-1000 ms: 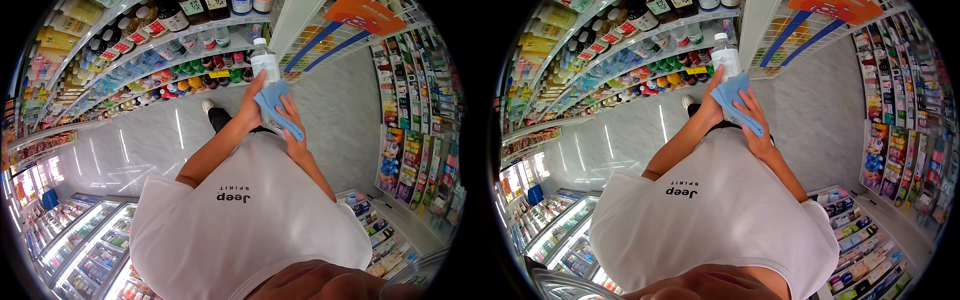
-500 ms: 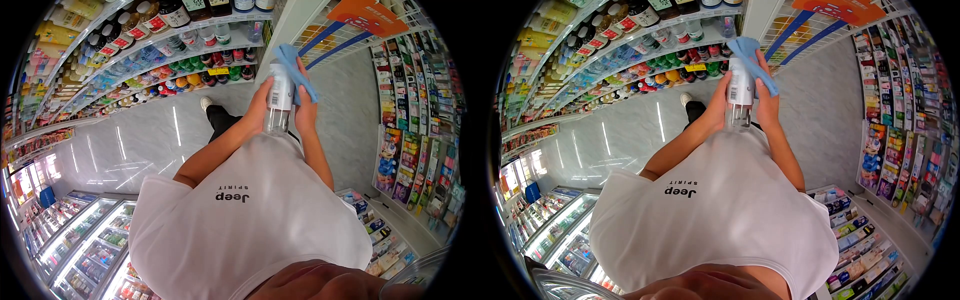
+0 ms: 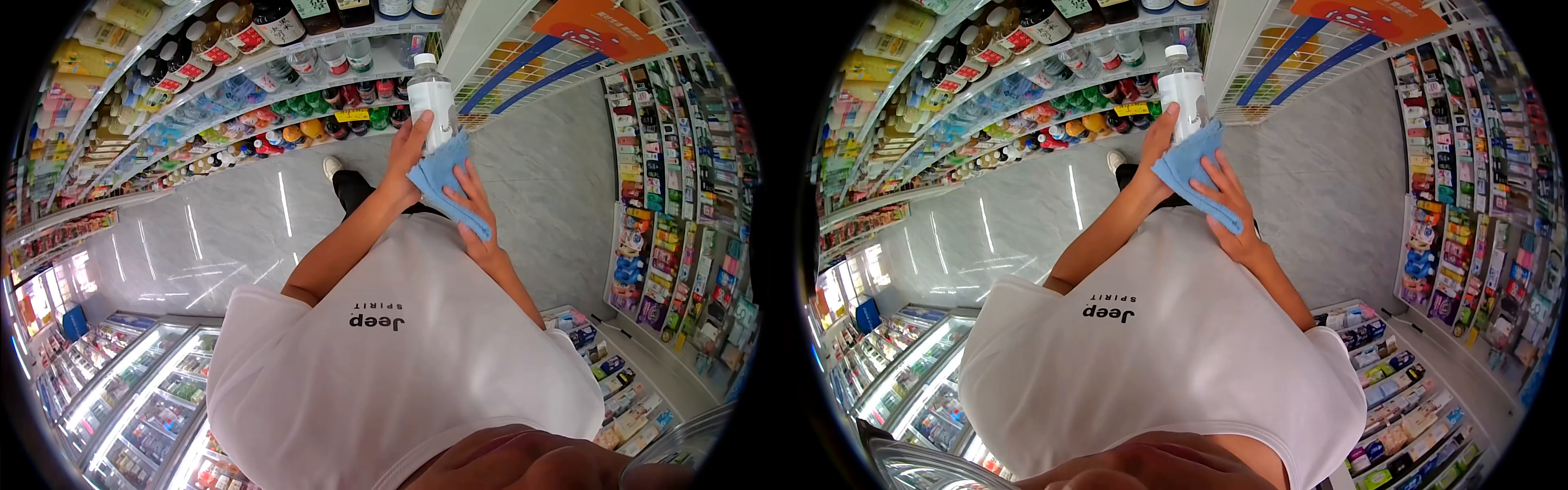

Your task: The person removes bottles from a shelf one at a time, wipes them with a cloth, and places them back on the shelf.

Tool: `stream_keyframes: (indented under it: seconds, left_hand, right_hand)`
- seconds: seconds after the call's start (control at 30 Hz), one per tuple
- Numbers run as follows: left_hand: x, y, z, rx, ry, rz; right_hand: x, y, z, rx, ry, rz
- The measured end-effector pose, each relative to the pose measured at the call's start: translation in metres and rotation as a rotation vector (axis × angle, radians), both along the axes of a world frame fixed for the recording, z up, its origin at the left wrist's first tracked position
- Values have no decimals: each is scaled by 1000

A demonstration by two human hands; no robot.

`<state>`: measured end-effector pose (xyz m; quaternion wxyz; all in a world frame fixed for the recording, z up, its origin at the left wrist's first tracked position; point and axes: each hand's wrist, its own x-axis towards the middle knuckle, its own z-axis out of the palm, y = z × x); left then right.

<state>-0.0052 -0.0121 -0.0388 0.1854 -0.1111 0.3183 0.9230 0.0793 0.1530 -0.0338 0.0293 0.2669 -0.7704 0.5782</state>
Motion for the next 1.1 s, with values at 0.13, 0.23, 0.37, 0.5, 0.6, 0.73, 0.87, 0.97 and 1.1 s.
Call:
stream_keyframes:
  seconds: [0.13,0.23,0.37,0.5,0.6,0.73,0.87,0.97,1.1]
  left_hand:
    - [0,9,5,-136,-46,35]
    - [7,11,4,-108,-113,-51]
    - [13,17,2,-15,-178,-181]
    - [13,17,-3,-48,-198,-198]
    - [11,17,2,-130,-100,-57]
    - [1,7,-24,-187,-35,79]
    - [-4,-4,2,-126,-126,148]
    - [-5,-5,3,-77,-146,167]
    - [-1,2,2,-154,-77,228]
  right_hand:
    - [-13,-11,8,-58,-84,-118]
    - [-33,-22,17,-141,-106,-197]
    - [-61,-26,30,-228,-108,-300]
    - [-76,-27,25,-515,-358,-278]
    - [-65,-30,21,-373,-361,-222]
    - [-36,-25,16,-223,-365,-123]
    - [-7,-21,9,-332,-501,-90]
    - [-1,-25,8,-539,-634,-157]
    - [-2,-24,-13,-949,-992,-363]
